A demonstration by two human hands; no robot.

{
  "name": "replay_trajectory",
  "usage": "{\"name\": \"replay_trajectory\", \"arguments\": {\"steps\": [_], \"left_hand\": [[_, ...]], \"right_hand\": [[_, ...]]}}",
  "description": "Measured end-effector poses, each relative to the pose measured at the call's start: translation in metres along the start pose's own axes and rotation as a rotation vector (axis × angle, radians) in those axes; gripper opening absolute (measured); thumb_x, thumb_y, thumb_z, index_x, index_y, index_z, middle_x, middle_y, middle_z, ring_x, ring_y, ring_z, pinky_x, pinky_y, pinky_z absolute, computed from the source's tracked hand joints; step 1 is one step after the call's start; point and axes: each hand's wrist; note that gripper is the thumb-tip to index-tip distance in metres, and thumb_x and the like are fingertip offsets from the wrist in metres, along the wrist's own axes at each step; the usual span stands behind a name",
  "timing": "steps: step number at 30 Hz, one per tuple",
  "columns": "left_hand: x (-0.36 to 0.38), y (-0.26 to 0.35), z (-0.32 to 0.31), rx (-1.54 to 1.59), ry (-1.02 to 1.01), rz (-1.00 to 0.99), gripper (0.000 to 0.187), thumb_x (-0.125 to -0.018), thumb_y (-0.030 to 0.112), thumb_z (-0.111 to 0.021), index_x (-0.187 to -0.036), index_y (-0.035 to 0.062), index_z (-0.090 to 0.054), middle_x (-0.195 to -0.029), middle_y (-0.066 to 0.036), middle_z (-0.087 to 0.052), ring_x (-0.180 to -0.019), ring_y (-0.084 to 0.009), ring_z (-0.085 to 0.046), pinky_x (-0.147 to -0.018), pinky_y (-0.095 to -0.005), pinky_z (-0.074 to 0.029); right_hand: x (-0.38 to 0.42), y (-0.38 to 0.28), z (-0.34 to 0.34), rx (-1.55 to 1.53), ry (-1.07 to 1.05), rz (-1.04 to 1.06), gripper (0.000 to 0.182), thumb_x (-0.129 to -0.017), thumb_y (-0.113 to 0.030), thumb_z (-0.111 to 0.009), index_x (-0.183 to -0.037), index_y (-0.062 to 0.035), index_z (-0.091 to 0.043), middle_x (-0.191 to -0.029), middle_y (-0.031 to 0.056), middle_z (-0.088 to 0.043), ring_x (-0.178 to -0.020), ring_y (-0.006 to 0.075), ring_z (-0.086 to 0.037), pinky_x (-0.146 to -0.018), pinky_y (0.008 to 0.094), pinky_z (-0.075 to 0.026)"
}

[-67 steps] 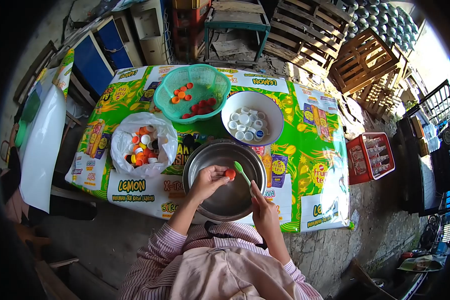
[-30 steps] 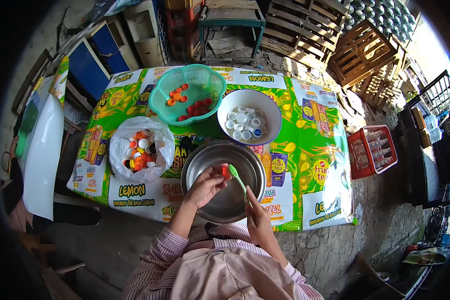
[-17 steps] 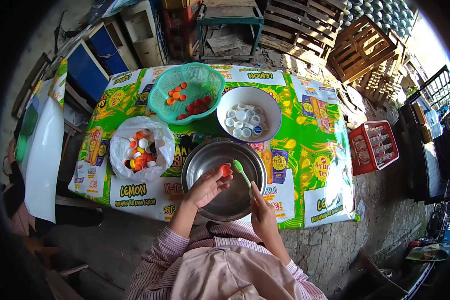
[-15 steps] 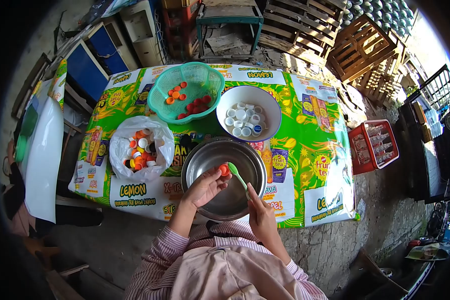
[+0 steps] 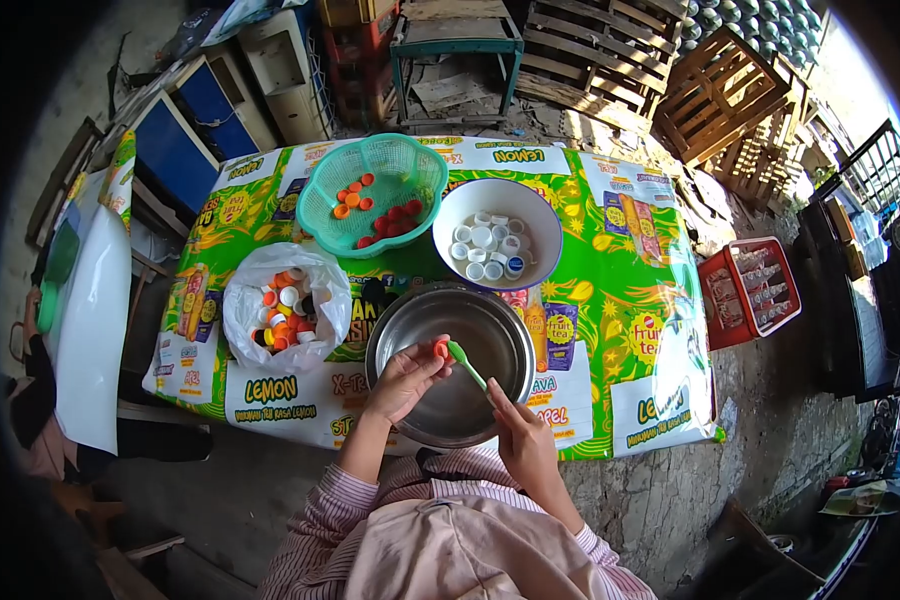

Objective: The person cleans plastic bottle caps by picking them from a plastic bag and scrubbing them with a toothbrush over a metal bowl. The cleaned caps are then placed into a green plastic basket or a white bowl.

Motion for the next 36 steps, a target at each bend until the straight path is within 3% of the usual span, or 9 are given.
{"name": "replay_trajectory", "arguments": {"steps": [4,9,16,19,23,25,30,33,36], "left_hand": [[0.001,0.002,-0.001,-0.086,0.04,-0.041,0.03,-0.09,0.012,-0.057,-0.119,0.0051,-0.056,-0.107,-0.006,-0.062,-0.094,-0.0122,-0.059,-0.085,-0.0273,-0.048],[0.002,0.001,0.002,-0.145,-0.001,-0.052,0.029,-0.096,0.023,-0.048,-0.113,0.0016,-0.057,-0.105,-0.009,-0.061,-0.09,-0.0137,-0.059,-0.084,-0.0304,-0.049],[0.0,-0.005,0.004,-0.063,-0.002,-0.055,0.03,-0.096,0.029,-0.047,-0.105,0.0038,-0.06,-0.094,-0.006,-0.063,-0.081,-0.0107,-0.059,-0.079,-0.0282,-0.049],[-0.002,-0.007,0.005,-0.123,0.035,-0.052,0.029,-0.096,0.028,-0.046,-0.106,0.0037,-0.06,-0.094,-0.007,-0.063,-0.081,-0.0111,-0.06,-0.079,-0.0285,-0.049],[-0.001,-0.002,-0.002,-0.086,0.014,-0.051,0.029,-0.096,0.027,-0.046,-0.107,0.0034,-0.059,-0.099,-0.008,-0.063,-0.082,-0.0109,-0.059,-0.079,-0.0287,-0.048],[-0.001,-0.002,-0.002,-0.078,0.013,-0.055,0.029,-0.096,0.027,-0.047,-0.109,0.0034,-0.059,-0.1,-0.007,-0.062,-0.082,-0.0109,-0.058,-0.08,-0.0287,-0.048],[0.002,0.006,-0.002,-0.117,-0.066,-0.116,0.029,-0.095,0.02,-0.048,-0.117,0.0027,-0.055,-0.121,-0.01,-0.055,-0.093,-0.0136,-0.057,-0.084,-0.0299,-0.047],[0.002,0.011,-0.003,-0.254,-0.072,-0.161,0.032,-0.095,0.019,-0.049,-0.122,0.0029,-0.052,-0.121,-0.007,-0.055,-0.096,-0.0136,-0.056,-0.085,-0.0299,-0.046],[0.003,0.008,-0.003,-0.222,-0.03,-0.144,0.03,-0.094,0.016,-0.051,-0.12,0.0029,-0.053,-0.12,-0.007,-0.055,-0.095,-0.0112,-0.056,-0.084,-0.0286,-0.047]], "right_hand": [[-0.001,0.005,-0.008,-0.056,0.076,0.109,0.053,-0.084,-0.006,-0.057,-0.133,-0.0243,-0.046,-0.065,0.01,-0.054,-0.052,0.0278,-0.056,-0.047,0.0409,-0.044],[-0.002,0.003,-0.008,-0.14,0.042,0.099,0.054,-0.084,-0.004,-0.055,-0.134,-0.0221,-0.045,-0.07,0.0121,-0.057,-0.054,0.0306,-0.057,-0.05,0.0413,-0.045],[-0.004,0.0,-0.008,-0.226,0.082,0.098,0.054,-0.085,-0.002,-0.054,-0.134,-0.0203,-0.044,-0.071,0.0154,-0.059,-0.058,0.0334,-0.058,-0.051,0.0418,-0.046],[-0.006,0.001,-0.003,-0.154,-0.065,-0.061,0.055,-0.083,0.004,-0.051,-0.135,-0.015,-0.042,-0.093,0.0207,-0.064,-0.075,0.0358,-0.064,-0.064,0.0391,-0.05],[-0.003,-0.001,-0.006,-0.21,-0.038,0.011,0.055,-0.083,0.004,-0.051,-0.135,-0.0149,-0.043,-0.091,0.0214,-0.064,-0.074,0.0361,-0.064,-0.063,0.0392,-0.05],[-0.004,0.002,-0.011,-0.241,0.089,0.092,0.055,-0.083,-0.001,-0.055,-0.134,-0.0197,-0.044,-0.073,0.0164,-0.059,-0.056,0.0332,-0.058,-0.051,0.0421,-0.045],[-0.001,-0.002,0.0,-0.213,0.049,0.034,0.056,-0.083,-0.001,-0.056,-0.134,-0.0195,-0.044,-0.072,0.0146,-0.059,-0.055,0.0313,-0.057,-0.051,0.0405,-0.044],[0.003,-0.003,-0.002,-0.2,0.009,0.065,0.056,-0.083,-0.001,-0.056,-0.134,-0.0196,-0.044,-0.07,0.014,-0.058,-0.054,0.0303,-0.057,-0.05,0.0403,-0.044],[0.002,-0.002,0.003,-0.191,0.017,-0.034,0.056,-0.082,0.003,-0.054,-0.134,-0.0162,-0.045,-0.083,0.0191,-0.062,-0.063,0.0324,-0.062,-0.057,0.0367,-0.048]]}}
Point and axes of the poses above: each hand's wrist, its own x-axis away from the middle knuckle, its own z-axis out of the back of the hand, y = z × x
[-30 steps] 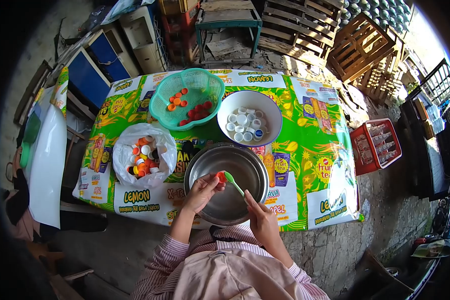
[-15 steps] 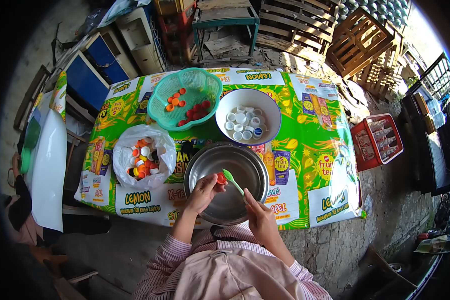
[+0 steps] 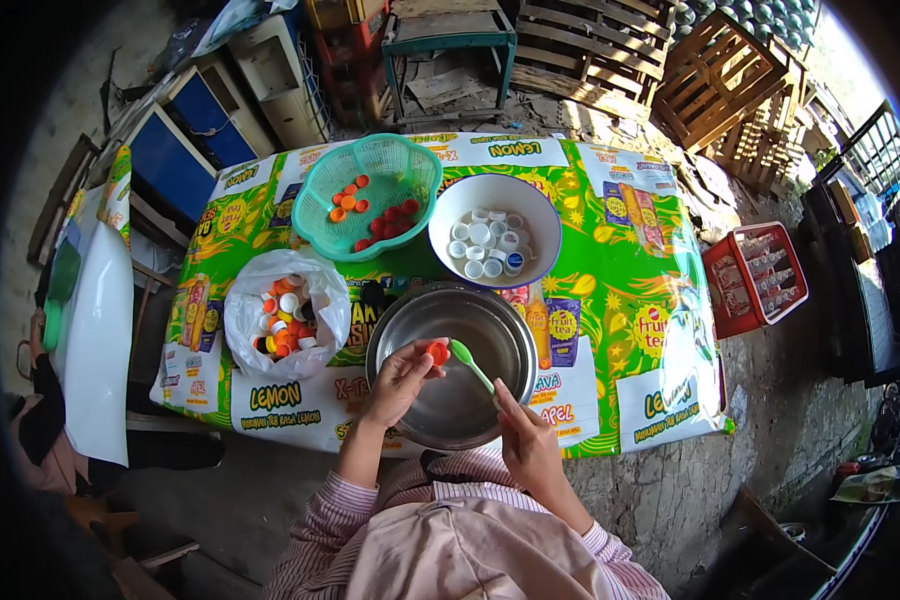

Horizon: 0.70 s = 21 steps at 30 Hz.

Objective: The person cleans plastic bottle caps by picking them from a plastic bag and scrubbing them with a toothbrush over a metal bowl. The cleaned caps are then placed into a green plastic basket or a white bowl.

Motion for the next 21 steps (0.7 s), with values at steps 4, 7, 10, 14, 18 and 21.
{"name": "replay_trajectory", "arguments": {"steps": [4,7,10,14,18,21], "left_hand": [[-0.002,0.006,-0.005,0.015,0.007,0.013,0.03,-0.093,0.014,-0.052,-0.121,0.0029,-0.052,-0.114,-0.006,-0.058,-0.096,-0.012,-0.057,-0.085,-0.0282,-0.047],[0.001,0.002,-0.004,0.028,-0.041,0.05,0.029,-0.093,0.011,-0.052,-0.121,0.0032,-0.052,-0.107,-0.005,-0.059,-0.093,-0.0133,-0.059,-0.088,-0.0292,-0.048],[0.001,0.0,-0.01,0.102,-0.026,0.085,0.03,-0.092,0.011,-0.053,-0.121,0.0035,-0.051,-0.112,-0.006,-0.059,-0.098,-0.0157,-0.059,-0.092,-0.0335,-0.047],[0.001,-0.002,-0.01,0.108,0.011,0.108,0.031,-0.091,0.011,-0.054,-0.122,0.0036,-0.05,-0.113,-0.006,-0.058,-0.101,-0.0164,-0.058,-0.093,-0.0323,-0.047],[0.0,-0.002,-0.011,0.121,0.067,0.102,0.031,-0.091,0.01,-0.056,-0.12,0.0032,-0.05,-0.114,-0.006,-0.057,-0.102,-0.0155,-0.058,-0.093,-0.0323,-0.047],[-0.001,-0.004,-0.01,-0.125,0.038,0.088,0.03,-0.087,0.008,-0.06,-0.115,0.0014,-0.051,-0.115,-0.007,-0.055,-0.104,-0.0129,-0.056,-0.091,-0.0302,-0.048]], "right_hand": [[-0.002,0.005,-0.006,-0.03,0.035,0.129,0.058,-0.082,0.0,-0.056,-0.135,-0.0195,-0.043,-0.068,0.0129,-0.056,-0.053,0.0296,-0.056,-0.05,0.0403,-0.043],[-0.003,0.0,0.0,0.007,0.03,0.098,0.058,-0.082,0.001,-0.055,-0.135,-0.0189,-0.043,-0.07,0.0135,-0.057,-0.055,0.0302,-0.057,-0.051,0.0394,-0.044],[-0.003,0.006,-0.011,-0.082,0.058,0.142,0.056,-0.082,0.0,-0.055,-0.134,-0.0178,-0.044,-0.071,0.0141,-0.058,-0.056,0.0312,-0.057,-0.051,0.0393,-0.045],[-0.001,0.004,-0.004,0.045,0.057,0.088,0.055,-0.083,-0.001,-0.055,-0.134,-0.0186,-0.045,-0.07,0.0142,-0.057,-0.055,0.0312,-0.057,-0.05,0.0395,-0.044],[0.0,0.01,-0.005,0.071,0.023,0.071,0.053,-0.084,-0.002,-0.055,-0.133,-0.0191,-0.046,-0.068,0.0136,-0.056,-0.054,0.0304,-0.057,-0.048,0.0391,-0.044],[0.0,0.005,0.004,0.155,0.058,0.077,0.051,-0.084,-0.002,-0.055,-0.132,-0.0165,-0.047,-0.069,0.0133,-0.057,-0.055,0.0297,-0.057,-0.048,0.0395,-0.043]]}}
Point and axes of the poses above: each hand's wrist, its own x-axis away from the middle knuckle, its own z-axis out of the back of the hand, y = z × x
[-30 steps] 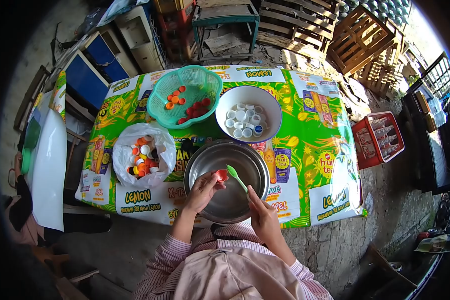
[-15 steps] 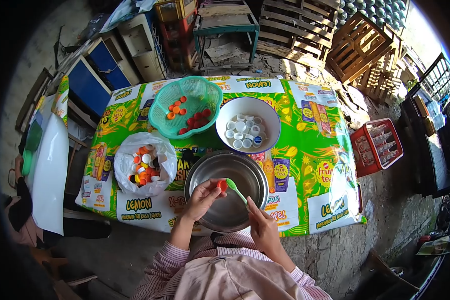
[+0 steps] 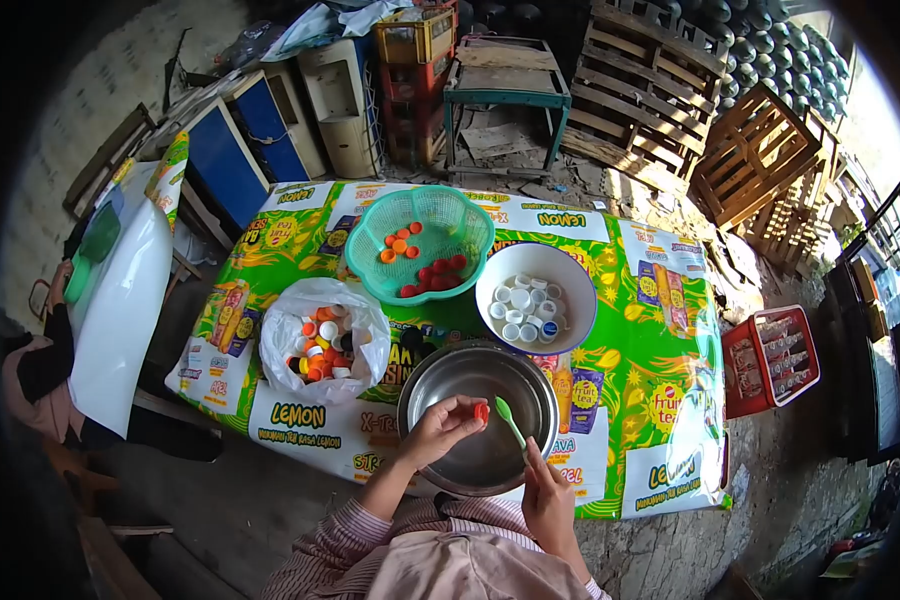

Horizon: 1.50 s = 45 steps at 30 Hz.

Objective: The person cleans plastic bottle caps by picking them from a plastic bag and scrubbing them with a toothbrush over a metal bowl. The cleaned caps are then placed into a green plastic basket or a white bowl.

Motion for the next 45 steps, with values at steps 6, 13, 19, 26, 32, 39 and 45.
{"name": "replay_trajectory", "arguments": {"steps": [6,13,19,26,32,39,45], "left_hand": [[0.012,0.058,-0.037,-0.525,0.089,-0.281,0.033,-0.083,0.007,-0.065,-0.113,0.0026,-0.053,-0.106,-0.007,-0.056,-0.099,-0.0155,-0.058,-0.087,-0.0289,-0.047],[0.016,0.072,-0.045,-0.937,0.19,-0.737,0.034,-0.077,0.011,-0.07,-0.109,0.0087,-0.056,-0.104,-0.007,-0.058,-0.097,-0.0249,-0.056,-0.084,-0.0355,-0.043],[0.001,0.021,-0.015,-1.421,0.134,-0.365,0.027,-0.079,0.023,-0.064,-0.103,0.0134,-0.058,-0.1,0.0,-0.058,-0.098,-0.0211,-0.051,-0.091,-0.0404,-0.032],[0.0,0.015,0.007,-1.556,0.014,-0.273,0.031,-0.08,0.023,-0.065,-0.109,0.0131,-0.059,-0.101,-0.003,-0.06,-0.099,-0.0202,-0.053,-0.094,-0.0412,-0.032],[-0.016,0.043,0.035,-0.554,-0.054,-0.141,0.027,-0.085,0.005,-0.06,-0.11,0.0021,-0.054,-0.101,-0.01,-0.061,-0.084,-0.0157,-0.063,-0.073,-0.0302,-0.051],[-0.157,0.115,0.151,-0.422,0.073,-0.099,0.038,-0.088,0.004,-0.056,-0.123,-0.0009,-0.044,-0.118,-0.014,-0.054,-0.086,-0.0179,-0.065,-0.069,-0.0258,-0.051],[-0.185,0.141,0.178,-0.409,0.512,-0.346,0.051,-0.087,0.008,-0.059,-0.132,0.0027,-0.036,-0.129,-0.015,-0.045,-0.094,-0.0184,-0.063,-0.066,-0.0235,-0.048]], "right_hand": [[0.005,0.007,0.013,0.088,0.145,0.079,0.046,-0.083,0.001,-0.053,-0.127,-0.0071,-0.05,-0.075,0.0153,-0.058,-0.059,0.0313,-0.058,-0.051,0.0387,-0.043],[0.004,-0.006,0.024,0.025,0.206,0.125,0.044,-0.084,0.003,-0.048,-0.128,-0.0013,-0.047,-0.085,0.0221,-0.06,-0.068,0.0364,-0.059,-0.055,0.0412,-0.045],[0.005,-0.001,0.005,0.104,0.029,-0.091,0.04,-0.088,-0.004,-0.045,-0.128,-0.0051,-0.048,-0.096,0.0241,-0.062,-0.083,0.0405,-0.06,-0.068,0.0436,-0.047],[0.004,-0.017,0.003,0.222,-0.182,-0.272,0.043,-0.088,-0.004,-0.045,-0.131,-0.0067,-0.045,-0.104,0.0248,-0.061,-0.081,0.0404,-0.061,-0.064,0.0439,-0.048],[0.001,-0.033,0.001,0.163,0.016,-0.208,0.042,-0.088,-0.004,-0.047,-0.13,-0.0072,-0.046,-0.099,0.0232,-0.062,-0.078,0.0402,-0.061,-0.062,0.0442,-0.048],[0.015,-0.04,-0.012,0.206,0.072,-0.273,0.044,-0.087,-0.007,-0.052,-0.13,-0.0099,-0.045,-0.09,0.02,-0.063,-0.07,0.0362,-0.062,-0.058,0.0439,-0.048],[0.025,-0.047,-0.012,0.277,0.096,-0.334,0.045,-0.088,-0.011,-0.051,-0.133,-0.0119,-0.042,-0.09,0.0207,-0.063,-0.073,0.0387,-0.061,-0.061,0.0469,-0.048]]}}
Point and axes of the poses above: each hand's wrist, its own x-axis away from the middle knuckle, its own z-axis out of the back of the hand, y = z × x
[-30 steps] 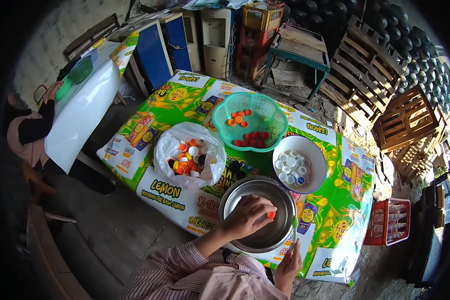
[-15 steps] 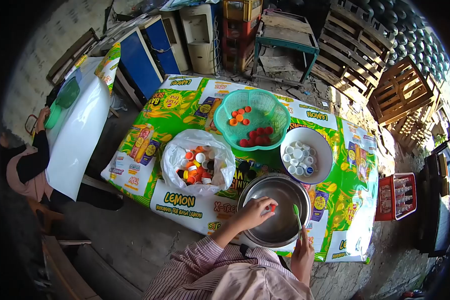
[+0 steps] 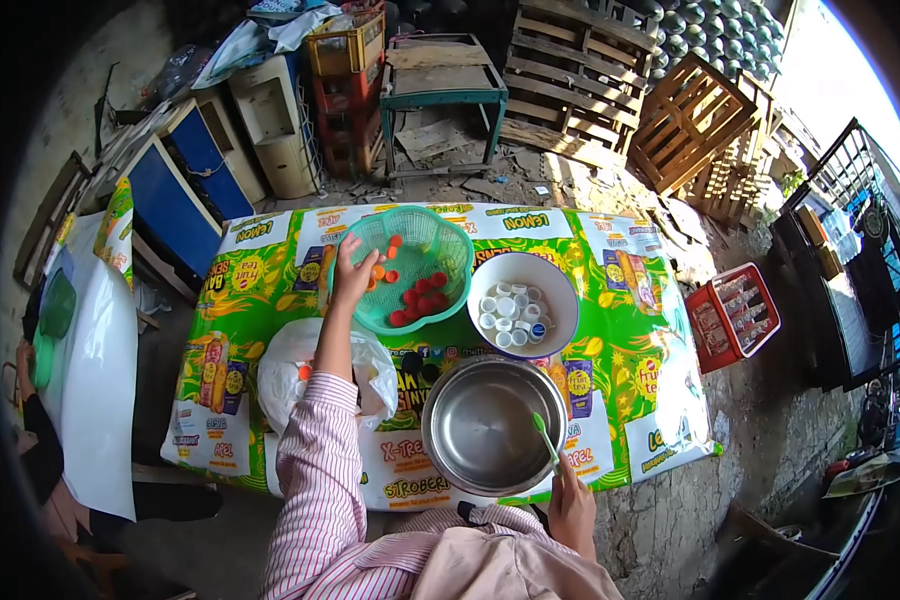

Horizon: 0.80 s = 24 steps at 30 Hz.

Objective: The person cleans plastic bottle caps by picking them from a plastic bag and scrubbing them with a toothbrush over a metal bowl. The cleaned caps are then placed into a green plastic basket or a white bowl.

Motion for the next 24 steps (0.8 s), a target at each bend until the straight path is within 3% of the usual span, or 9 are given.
{"name": "replay_trajectory", "arguments": {"steps": [2,4,6,9,14,15,18,20,24], "left_hand": [[0.029,0.012,0.023,0.052,-0.004,-0.14,0.046,-0.087,0.007,-0.058,-0.129,0.0016,-0.039,-0.12,-0.01,-0.05,-0.089,-0.0136,-0.059,-0.067,-0.0223,-0.046],[0.063,0.005,0.054,0.137,0.017,-0.245,0.027,-0.088,0.006,-0.057,-0.113,0.0006,-0.05,-0.106,-0.003,-0.053,-0.072,-0.0072,-0.05,-0.066,-0.021,-0.044],[0.102,-0.001,0.086,-0.064,0.064,-0.262,0.017,-0.088,0.007,-0.057,-0.104,0.0017,-0.054,-0.097,-0.002,-0.057,-0.071,-0.0063,-0.05,-0.066,-0.0204,-0.042],[0.16,-0.003,0.116,-0.441,0.033,-0.095,0.011,-0.086,0.01,-0.059,-0.096,0.0051,-0.058,-0.087,-0.003,-0.059,-0.07,-0.0096,-0.053,-0.065,-0.0245,-0.043],[0.2,-0.033,0.134,-0.796,-0.128,-0.233,0.021,-0.075,0.002,-0.063,-0.096,0.004,-0.058,-0.094,-0.01,-0.059,-0.086,-0.0257,-0.06,-0.075,-0.0346,-0.048],[0.204,-0.027,0.131,-0.826,-0.145,-0.146,0.023,-0.073,0.003,-0.065,-0.095,0.0065,-0.06,-0.093,-0.009,-0.059,-0.089,-0.0269,-0.058,-0.077,-0.0353,-0.047],[0.211,-0.032,0.129,-1.056,-0.16,-0.237,0.026,-0.07,0.005,-0.067,-0.095,0.0092,-0.062,-0.095,-0.006,-0.059,-0.092,-0.0281,-0.054,-0.081,-0.0367,-0.044],[0.213,-0.03,0.124,-1.117,-0.167,-0.207,0.027,-0.068,0.008,-0.069,-0.094,0.012,-0.063,-0.1,-0.003,-0.058,-0.097,-0.026,-0.051,-0.086,-0.0387,-0.04],[0.215,-0.034,0.122,-1.159,-0.185,-0.202,0.025,-0.067,0.009,-0.07,-0.091,0.0117,-0.063,-0.1,-0.002,-0.059,-0.096,-0.0261,-0.051,-0.086,-0.0397,-0.038]], "right_hand": [[0.005,0.001,0.0,-0.018,0.012,-0.053,0.044,-0.088,-0.011,-0.05,-0.131,-0.0116,-0.043,-0.089,0.0216,-0.063,-0.074,0.0387,-0.061,-0.062,0.047,-0.048],[0.005,0.001,-0.002,-0.012,-0.02,-0.069,0.043,-0.088,-0.011,-0.051,-0.131,-0.0106,-0.044,-0.088,0.0222,-0.063,-0.074,0.0391,-0.061,-0.062,0.0473,-0.047],[0.006,0.005,-0.007,0.005,0.025,0.045,0.043,-0.088,-0.01,-0.05,-0.13,-0.0094,-0.044,-0.089,0.0226,-0.063,-0.073,0.0395,-0.061,-0.062,0.0471,-0.047],[0.003,0.0,-0.01,0.0,-0.033,0.041,0.042,-0.088,-0.009,-0.05,-0.129,-0.0078,-0.045,-0.091,0.0232,-0.063,-0.075,0.0392,-0.061,-0.063,0.0465,-0.047],[-0.007,-0.018,-0.018,-0.086,-0.079,0.044,0.043,-0.087,-0.005,-0.049,-0.13,-0.0059,-0.045,-0.093,0.0244,-0.062,-0.073,0.0388,-0.061,-0.062,0.0433,-0.047],[-0.01,-0.022,-0.02,-0.086,-0.07,0.049,0.043,-0.087,-0.005,-0.049,-0.13,-0.0059,-0.045,-0.093,0.0244,-0.062,-0.073,0.0388,-0.061,-0.062,0.0433,-0.047],[-0.026,-0.035,-0.024,-0.21,0.018,0.162,0.047,-0.086,-0.002,-0.046,-0.133,-0.0054,-0.042,-0.096,0.0263,-0.061,-0.074,0.0391,-0.061,-0.062,0.0418,-0.047],[-0.052,-0.048,-0.025,-0.233,-0.09,0.209,0.051,-0.086,0.0,-0.044,-0.136,-0.0056,-0.038,-0.095,0.0267,-0.06,-0.075,0.0393,-0.061,-0.064,0.0415,-0.047],[-0.136,-0.09,-0.029,-0.151,-0.008,0.531,0.059,-0.084,-0.001,-0.046,-0.139,-0.0165,-0.034,-0.082,0.0204,-0.058,-0.071,0.0387,-0.06,-0.06,0.0467,-0.046]]}}
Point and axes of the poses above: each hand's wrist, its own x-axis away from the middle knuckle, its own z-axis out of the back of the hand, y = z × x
